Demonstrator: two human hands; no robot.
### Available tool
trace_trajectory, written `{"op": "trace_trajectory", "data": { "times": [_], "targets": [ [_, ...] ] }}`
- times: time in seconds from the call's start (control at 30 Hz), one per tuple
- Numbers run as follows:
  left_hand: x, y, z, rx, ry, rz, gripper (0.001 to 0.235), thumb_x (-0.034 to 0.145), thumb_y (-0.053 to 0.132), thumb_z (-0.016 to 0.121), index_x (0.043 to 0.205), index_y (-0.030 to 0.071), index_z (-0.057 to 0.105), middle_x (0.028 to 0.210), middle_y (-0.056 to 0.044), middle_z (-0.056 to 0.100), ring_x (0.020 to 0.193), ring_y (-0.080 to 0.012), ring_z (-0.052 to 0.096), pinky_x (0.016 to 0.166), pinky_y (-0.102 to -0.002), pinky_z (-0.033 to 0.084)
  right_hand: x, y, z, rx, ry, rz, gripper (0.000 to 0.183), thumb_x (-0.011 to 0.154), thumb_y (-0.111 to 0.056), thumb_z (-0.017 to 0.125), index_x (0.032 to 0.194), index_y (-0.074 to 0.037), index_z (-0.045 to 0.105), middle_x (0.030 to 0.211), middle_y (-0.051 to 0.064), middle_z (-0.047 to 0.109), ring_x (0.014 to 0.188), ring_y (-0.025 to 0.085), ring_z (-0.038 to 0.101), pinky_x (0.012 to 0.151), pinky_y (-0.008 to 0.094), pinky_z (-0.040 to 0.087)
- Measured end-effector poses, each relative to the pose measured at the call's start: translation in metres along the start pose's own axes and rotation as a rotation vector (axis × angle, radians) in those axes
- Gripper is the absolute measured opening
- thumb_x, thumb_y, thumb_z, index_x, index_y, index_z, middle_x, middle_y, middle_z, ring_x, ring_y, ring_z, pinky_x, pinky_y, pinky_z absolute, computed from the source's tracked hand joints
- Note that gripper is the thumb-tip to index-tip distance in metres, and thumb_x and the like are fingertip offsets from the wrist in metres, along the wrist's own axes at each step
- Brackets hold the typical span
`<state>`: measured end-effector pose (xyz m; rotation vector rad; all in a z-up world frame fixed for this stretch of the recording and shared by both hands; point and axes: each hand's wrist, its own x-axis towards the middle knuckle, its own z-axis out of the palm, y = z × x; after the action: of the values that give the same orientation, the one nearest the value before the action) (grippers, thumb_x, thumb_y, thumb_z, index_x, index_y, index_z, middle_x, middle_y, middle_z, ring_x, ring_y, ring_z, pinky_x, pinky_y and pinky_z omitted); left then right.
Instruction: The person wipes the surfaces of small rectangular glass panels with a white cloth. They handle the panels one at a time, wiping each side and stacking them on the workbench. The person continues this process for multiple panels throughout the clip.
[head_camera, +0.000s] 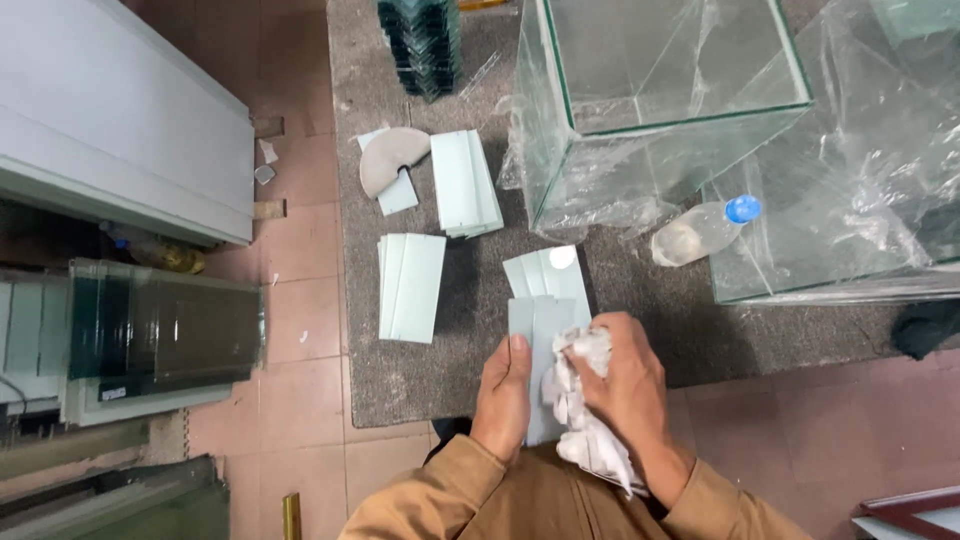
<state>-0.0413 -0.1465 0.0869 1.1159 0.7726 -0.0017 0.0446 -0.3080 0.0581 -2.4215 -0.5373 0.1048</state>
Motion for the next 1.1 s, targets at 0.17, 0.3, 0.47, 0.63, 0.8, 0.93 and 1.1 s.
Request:
{"op": "trace_trajectory", "data": {
  "times": [0.17, 0.3, 0.47, 0.63, 0.8, 0.93, 1.1],
  "targets": [
    [-0.004, -0.013, -0.001, -0.008, 0.001, 0.018, 0.051, 0.114, 0.043, 0.044, 0.121, 0.008, 0.081, 0.118, -0.006, 0.085, 0.112, -0.0180, 0.075, 0.101, -0.034, 0.060, -0.019, 0.010, -0.001, 0.054, -0.256, 0.206, 0.044, 0.088, -0.037, 0.089, 0.117, -0.019, 0.061, 0.107, 0.004, 0.076, 0.096, 0.026, 0.076, 0.085, 0.042, 0.058],
    [0.004, -0.014, 0.003, 0.143, 0.078, -0.113, 0.071, 0.106, 0.059, 0.043, 0.153, 0.015, 0.071, 0.161, -0.004, 0.069, 0.151, -0.0184, 0.061, 0.131, -0.034, 0.042, 0.003, 0.027, -0.005, 0.014, -0.316, 0.343, 0.059, 0.079, -0.053, 0.092, 0.120, -0.022, 0.063, 0.099, 0.001, 0.082, 0.084, 0.023, 0.076, 0.079, 0.040, 0.057],
    [0.002, 0.013, 0.015, 0.055, 0.000, -0.125, 0.073, 0.106, 0.058, 0.038, 0.148, 0.010, 0.075, 0.148, -0.008, 0.080, 0.139, -0.0220, 0.073, 0.119, -0.035, 0.055, -0.015, 0.000, -0.014, 0.003, -0.400, 0.375, 0.052, 0.079, -0.038, 0.097, 0.114, -0.022, 0.061, 0.103, 0.001, 0.080, 0.093, 0.024, 0.080, 0.081, 0.040, 0.061],
    [0.019, 0.012, 0.020, 0.070, 0.053, -0.141, 0.082, 0.105, 0.064, 0.035, 0.156, 0.008, 0.066, 0.163, -0.008, 0.068, 0.157, -0.0225, 0.058, 0.134, -0.038, 0.041, 0.006, 0.017, -0.014, -0.074, -0.282, 0.411, 0.074, 0.076, -0.056, 0.102, 0.123, -0.015, 0.063, 0.103, 0.006, 0.083, 0.089, 0.025, 0.082, 0.087, 0.045, 0.069],
    [-0.002, 0.050, 0.029, -0.093, -0.114, -0.233, 0.095, 0.102, 0.069, 0.019, 0.143, 0.006, 0.077, 0.135, -0.016, 0.085, 0.127, -0.0303, 0.080, 0.116, -0.041, 0.060, -0.016, -0.024, -0.022, -0.027, -0.365, 0.135, 0.057, 0.076, -0.030, 0.104, 0.115, -0.015, 0.064, 0.109, 0.008, 0.078, 0.092, 0.028, 0.080, 0.075, 0.044, 0.062],
    [-0.013, 0.037, 0.030, 0.141, -0.091, -0.244, 0.099, 0.097, 0.076, 0.016, 0.130, 0.014, 0.085, 0.122, -0.010, 0.089, 0.121, -0.0232, 0.082, 0.117, -0.036, 0.057, 0.016, -0.008, -0.028, -0.081, -0.270, 0.315, 0.060, 0.072, -0.053, 0.101, 0.108, -0.020, 0.066, 0.100, 0.007, 0.086, 0.092, 0.031, 0.084, 0.081, 0.045, 0.062],
    [-0.012, 0.041, 0.026, 0.063, -0.086, -0.225, 0.100, 0.096, 0.074, 0.017, 0.135, 0.012, 0.084, 0.135, -0.009, 0.087, 0.129, -0.0242, 0.080, 0.117, -0.037, 0.057, 0.004, -0.025, -0.032, -0.029, -0.501, 0.414, 0.058, 0.076, -0.036, 0.102, 0.123, -0.023, 0.071, 0.112, 0.002, 0.090, 0.102, 0.023, 0.087, 0.089, 0.039, 0.067]
  ]
}}
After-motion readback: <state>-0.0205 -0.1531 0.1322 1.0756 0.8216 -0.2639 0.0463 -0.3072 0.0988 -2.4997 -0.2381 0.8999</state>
